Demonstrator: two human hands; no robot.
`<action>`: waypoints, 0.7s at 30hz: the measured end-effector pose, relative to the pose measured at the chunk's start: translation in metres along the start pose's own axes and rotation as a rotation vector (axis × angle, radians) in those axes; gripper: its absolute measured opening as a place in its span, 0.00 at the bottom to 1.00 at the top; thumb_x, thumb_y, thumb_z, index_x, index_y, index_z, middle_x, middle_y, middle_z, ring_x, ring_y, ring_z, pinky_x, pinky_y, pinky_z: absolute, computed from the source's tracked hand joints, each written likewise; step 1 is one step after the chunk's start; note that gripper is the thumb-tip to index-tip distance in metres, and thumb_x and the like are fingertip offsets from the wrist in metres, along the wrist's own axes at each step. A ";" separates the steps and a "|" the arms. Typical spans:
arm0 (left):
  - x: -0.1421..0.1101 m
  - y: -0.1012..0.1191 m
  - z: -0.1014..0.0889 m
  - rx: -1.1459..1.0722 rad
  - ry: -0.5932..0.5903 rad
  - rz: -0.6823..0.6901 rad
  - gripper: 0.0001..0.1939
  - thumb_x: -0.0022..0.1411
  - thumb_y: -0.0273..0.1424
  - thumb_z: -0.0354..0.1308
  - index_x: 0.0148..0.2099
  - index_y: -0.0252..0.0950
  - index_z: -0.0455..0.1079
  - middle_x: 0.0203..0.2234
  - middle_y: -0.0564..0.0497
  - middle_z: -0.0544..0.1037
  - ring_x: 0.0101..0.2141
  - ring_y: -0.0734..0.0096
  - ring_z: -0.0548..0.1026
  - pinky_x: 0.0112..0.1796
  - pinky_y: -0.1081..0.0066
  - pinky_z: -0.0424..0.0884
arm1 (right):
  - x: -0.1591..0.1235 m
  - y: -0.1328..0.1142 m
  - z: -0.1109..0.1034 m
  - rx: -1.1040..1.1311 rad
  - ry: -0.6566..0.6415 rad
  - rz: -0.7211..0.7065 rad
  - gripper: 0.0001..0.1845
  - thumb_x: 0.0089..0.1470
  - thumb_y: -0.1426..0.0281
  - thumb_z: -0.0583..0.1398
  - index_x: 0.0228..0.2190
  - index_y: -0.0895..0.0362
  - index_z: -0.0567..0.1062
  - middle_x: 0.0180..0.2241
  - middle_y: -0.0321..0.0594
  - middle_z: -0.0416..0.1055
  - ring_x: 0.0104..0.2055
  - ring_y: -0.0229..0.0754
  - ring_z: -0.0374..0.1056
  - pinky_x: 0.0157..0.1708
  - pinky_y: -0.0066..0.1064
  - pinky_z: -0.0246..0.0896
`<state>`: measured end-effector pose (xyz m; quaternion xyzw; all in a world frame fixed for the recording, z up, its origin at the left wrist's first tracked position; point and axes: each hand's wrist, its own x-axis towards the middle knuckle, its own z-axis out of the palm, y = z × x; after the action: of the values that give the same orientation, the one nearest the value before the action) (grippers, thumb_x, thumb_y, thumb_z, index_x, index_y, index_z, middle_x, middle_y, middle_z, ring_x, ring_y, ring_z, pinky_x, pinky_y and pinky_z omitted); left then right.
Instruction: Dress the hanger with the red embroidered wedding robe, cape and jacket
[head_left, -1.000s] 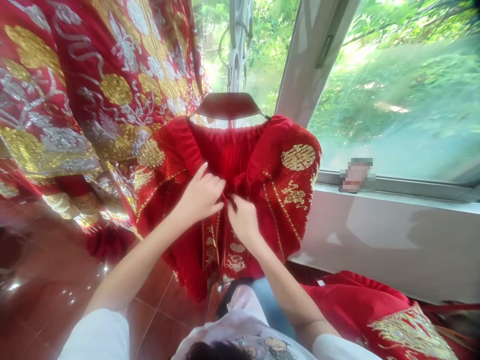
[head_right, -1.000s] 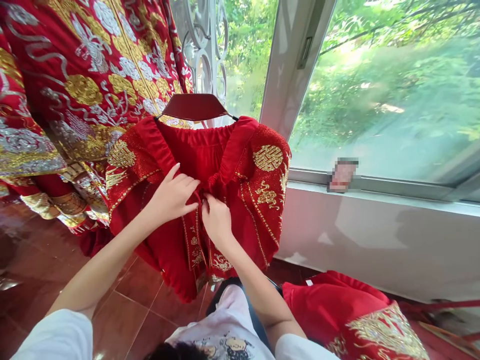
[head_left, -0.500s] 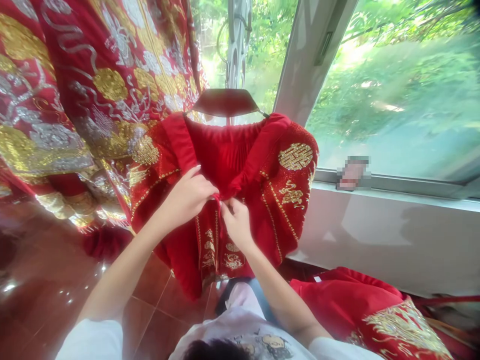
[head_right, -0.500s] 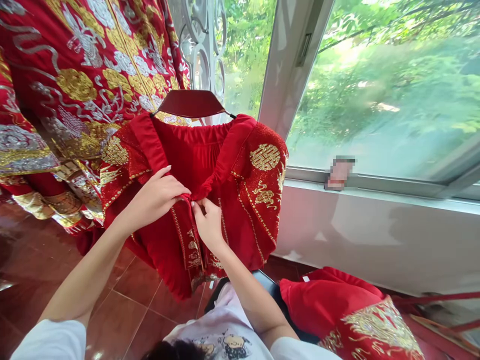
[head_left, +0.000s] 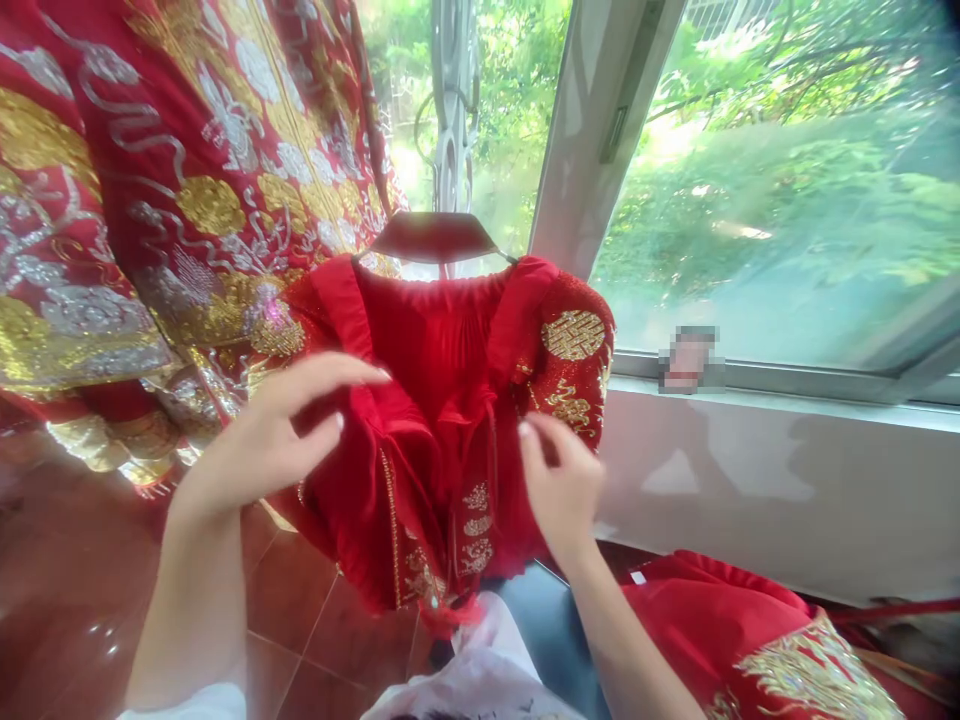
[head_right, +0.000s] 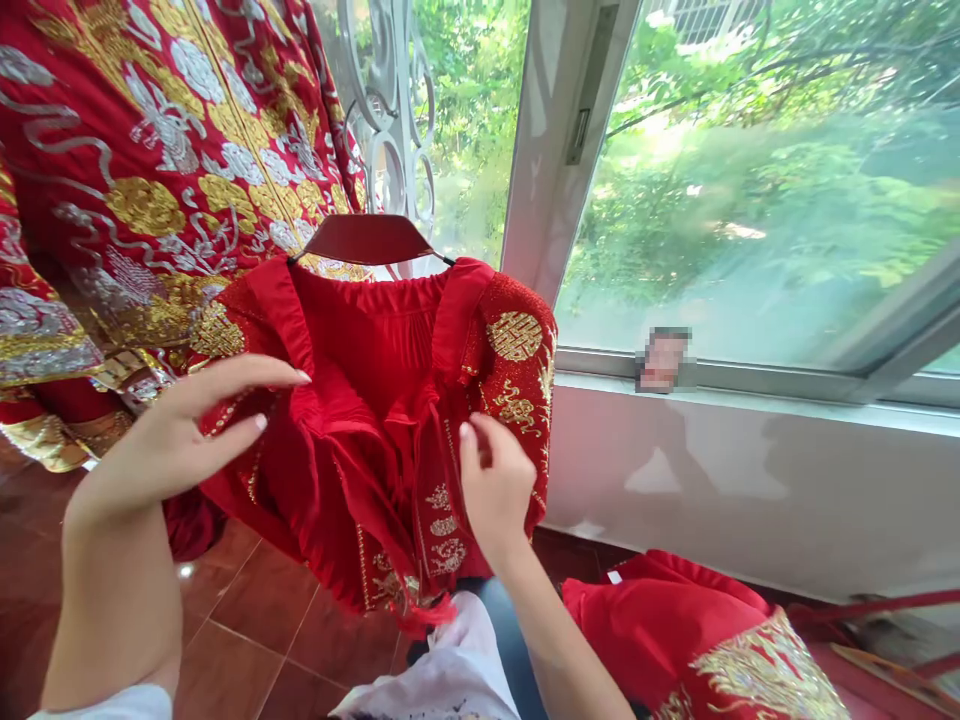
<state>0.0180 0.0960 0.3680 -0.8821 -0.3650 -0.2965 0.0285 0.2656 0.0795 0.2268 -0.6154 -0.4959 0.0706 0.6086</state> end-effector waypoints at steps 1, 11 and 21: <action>0.006 0.002 0.005 0.060 0.178 -0.125 0.13 0.63 0.31 0.50 0.49 0.39 0.69 0.44 0.48 0.76 0.45 0.63 0.74 0.49 0.63 0.70 | 0.015 -0.013 0.000 0.014 0.148 -0.037 0.19 0.57 0.60 0.55 0.44 0.58 0.74 0.40 0.49 0.74 0.35 0.43 0.69 0.38 0.34 0.65; 0.047 -0.030 0.045 0.412 0.632 -0.505 0.15 0.57 0.27 0.53 0.48 0.33 0.65 0.40 0.37 0.75 0.45 0.48 0.74 0.46 0.50 0.71 | 0.093 -0.046 0.035 -0.104 0.131 -0.190 0.40 0.54 0.77 0.54 0.65 0.62 0.47 0.61 0.59 0.55 0.63 0.58 0.54 0.59 0.53 0.55; 0.087 -0.079 -0.100 0.614 0.141 -0.673 0.23 0.54 0.26 0.42 0.45 0.19 0.72 0.36 0.53 0.75 0.48 0.62 0.72 0.49 0.60 0.64 | 0.225 -0.077 -0.108 -0.257 -0.318 -0.107 0.21 0.55 0.74 0.48 0.40 0.73 0.76 0.35 0.45 0.77 0.35 0.34 0.71 0.32 0.33 0.56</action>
<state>-0.0357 0.1815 0.4850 -0.6430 -0.6993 -0.2266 0.2152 0.4119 0.1448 0.4331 -0.6418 -0.6226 0.0705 0.4421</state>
